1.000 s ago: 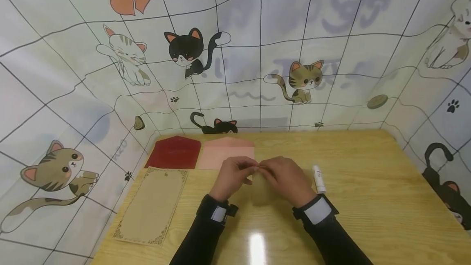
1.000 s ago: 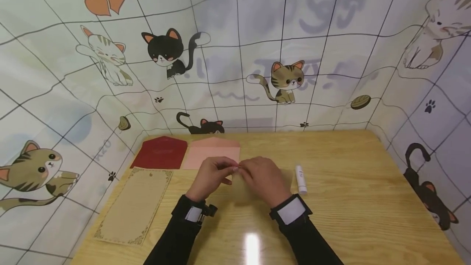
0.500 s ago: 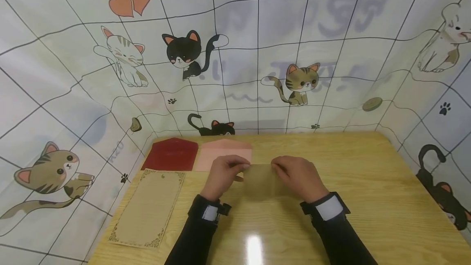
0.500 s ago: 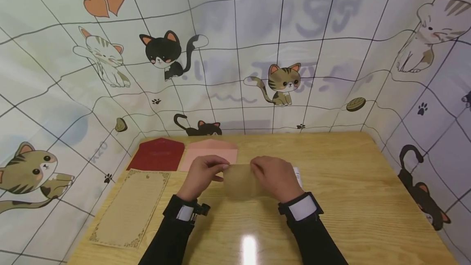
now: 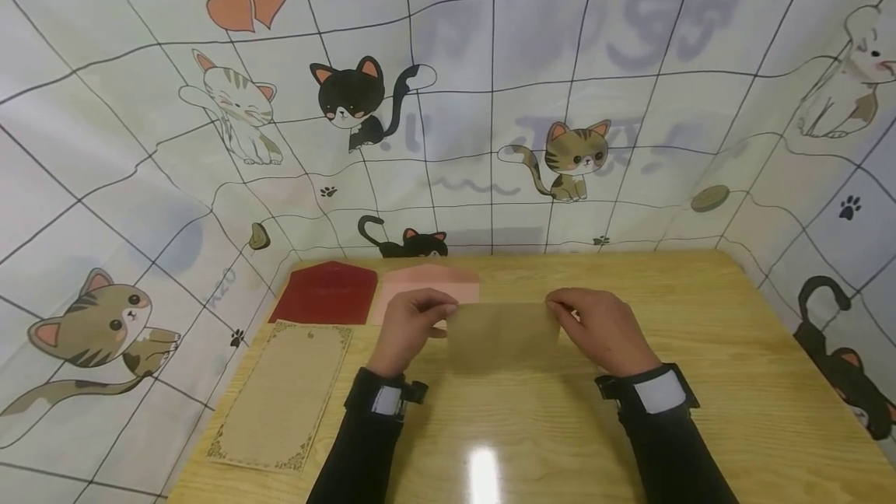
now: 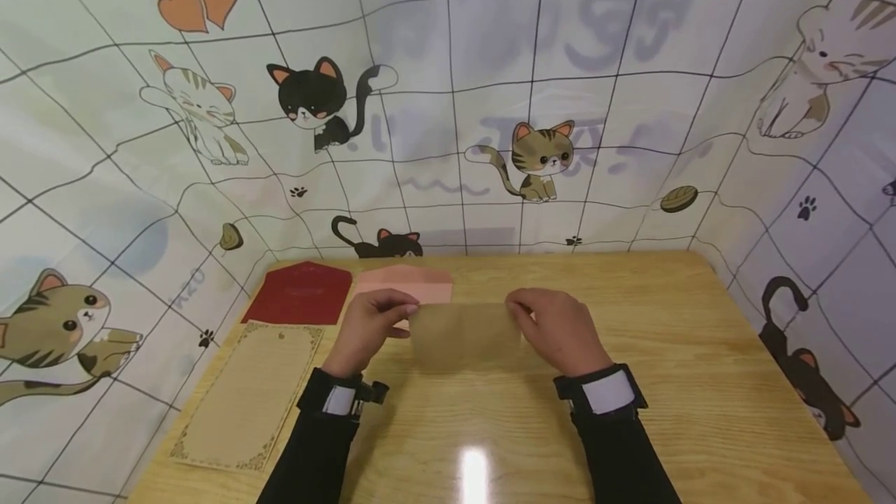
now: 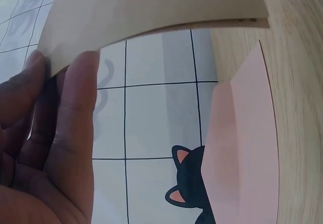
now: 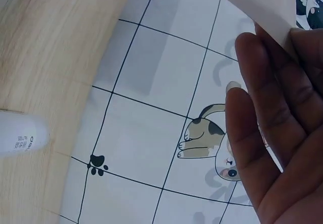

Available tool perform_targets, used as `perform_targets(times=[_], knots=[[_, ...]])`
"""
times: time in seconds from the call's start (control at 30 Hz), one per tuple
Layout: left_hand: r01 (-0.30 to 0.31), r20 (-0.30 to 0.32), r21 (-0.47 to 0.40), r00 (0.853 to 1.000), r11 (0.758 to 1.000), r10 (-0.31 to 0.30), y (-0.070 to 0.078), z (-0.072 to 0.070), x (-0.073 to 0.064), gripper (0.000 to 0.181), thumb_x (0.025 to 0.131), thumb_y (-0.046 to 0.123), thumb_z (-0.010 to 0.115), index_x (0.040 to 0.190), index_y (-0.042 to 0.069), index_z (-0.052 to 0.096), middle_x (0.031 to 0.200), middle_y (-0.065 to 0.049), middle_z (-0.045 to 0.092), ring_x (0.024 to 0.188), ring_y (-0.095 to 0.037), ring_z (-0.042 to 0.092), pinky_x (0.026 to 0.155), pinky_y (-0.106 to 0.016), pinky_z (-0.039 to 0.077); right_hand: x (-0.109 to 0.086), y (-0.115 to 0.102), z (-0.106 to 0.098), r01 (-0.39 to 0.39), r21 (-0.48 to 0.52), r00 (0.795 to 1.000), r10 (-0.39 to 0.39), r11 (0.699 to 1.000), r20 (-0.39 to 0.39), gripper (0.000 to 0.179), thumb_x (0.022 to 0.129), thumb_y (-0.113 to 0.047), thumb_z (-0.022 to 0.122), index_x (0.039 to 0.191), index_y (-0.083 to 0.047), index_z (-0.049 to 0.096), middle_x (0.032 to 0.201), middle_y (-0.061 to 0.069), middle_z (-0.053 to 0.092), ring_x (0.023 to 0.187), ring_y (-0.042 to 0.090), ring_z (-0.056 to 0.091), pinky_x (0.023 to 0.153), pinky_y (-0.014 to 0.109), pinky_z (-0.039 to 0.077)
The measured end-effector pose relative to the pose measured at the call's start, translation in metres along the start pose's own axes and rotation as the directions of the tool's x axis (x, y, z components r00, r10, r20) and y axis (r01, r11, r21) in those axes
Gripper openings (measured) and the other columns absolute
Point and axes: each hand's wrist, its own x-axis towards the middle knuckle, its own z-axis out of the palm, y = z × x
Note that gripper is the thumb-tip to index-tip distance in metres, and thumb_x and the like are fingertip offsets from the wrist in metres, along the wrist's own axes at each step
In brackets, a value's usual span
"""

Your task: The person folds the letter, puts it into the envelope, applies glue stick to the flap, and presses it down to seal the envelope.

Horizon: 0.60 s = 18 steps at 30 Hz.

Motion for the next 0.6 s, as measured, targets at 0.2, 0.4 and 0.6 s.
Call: perform_targets(times=[0.2, 0.4, 0.6], knots=[[0.000, -0.007, 0.028, 1.000, 1.000, 0.001, 0.0026, -0.0006, -0.0005, 0.014, 0.094, 0.015, 0.074, 0.106, 0.010, 0.078, 0.100, -0.007, 0.076, 0.090, -0.020, 0.072, 0.070, -0.034, 0.064, 0.0020, -0.0010, -0.0019, -0.009, 0.023, 1.000, 0.009, 1.000, 0.009, 0.021, 0.100, -0.023, 0.066, 0.118, -0.017, 0.076, 0.110, 0.003, 0.079, 0.082, 0.016, 0.071, 0.069, 0.037, 0.055], [0.014, -0.031, 0.010, 0.999, 1.000, -0.014, 0.0018, -0.0027, -0.0010, 0.014, 0.095, 0.016, 0.074, 0.107, 0.013, 0.079, 0.100, -0.009, 0.076, 0.089, -0.018, 0.071, 0.069, -0.035, 0.064, 0.0049, -0.0031, -0.0015, -0.018, 0.056, 0.999, 0.017, 0.998, 0.032, 0.024, 0.101, -0.021, 0.064, 0.123, -0.018, 0.075, 0.114, 0.005, 0.079, 0.082, 0.016, 0.070, 0.069, 0.036, 0.055], [0.024, -0.039, 0.008, 0.999, 1.000, -0.024, 0.0000, -0.0032, -0.0001, 0.014, 0.095, 0.018, 0.073, 0.108, 0.016, 0.079, 0.099, -0.010, 0.075, 0.090, -0.020, 0.070, 0.069, -0.035, 0.064, 0.0038, -0.0040, -0.0017, -0.006, 0.073, 0.999, 0.004, 0.997, 0.033, 0.026, 0.102, -0.019, 0.062, 0.126, -0.021, 0.072, 0.098, 0.000, 0.079, 0.077, 0.011, 0.069, 0.064, 0.028, 0.051]])
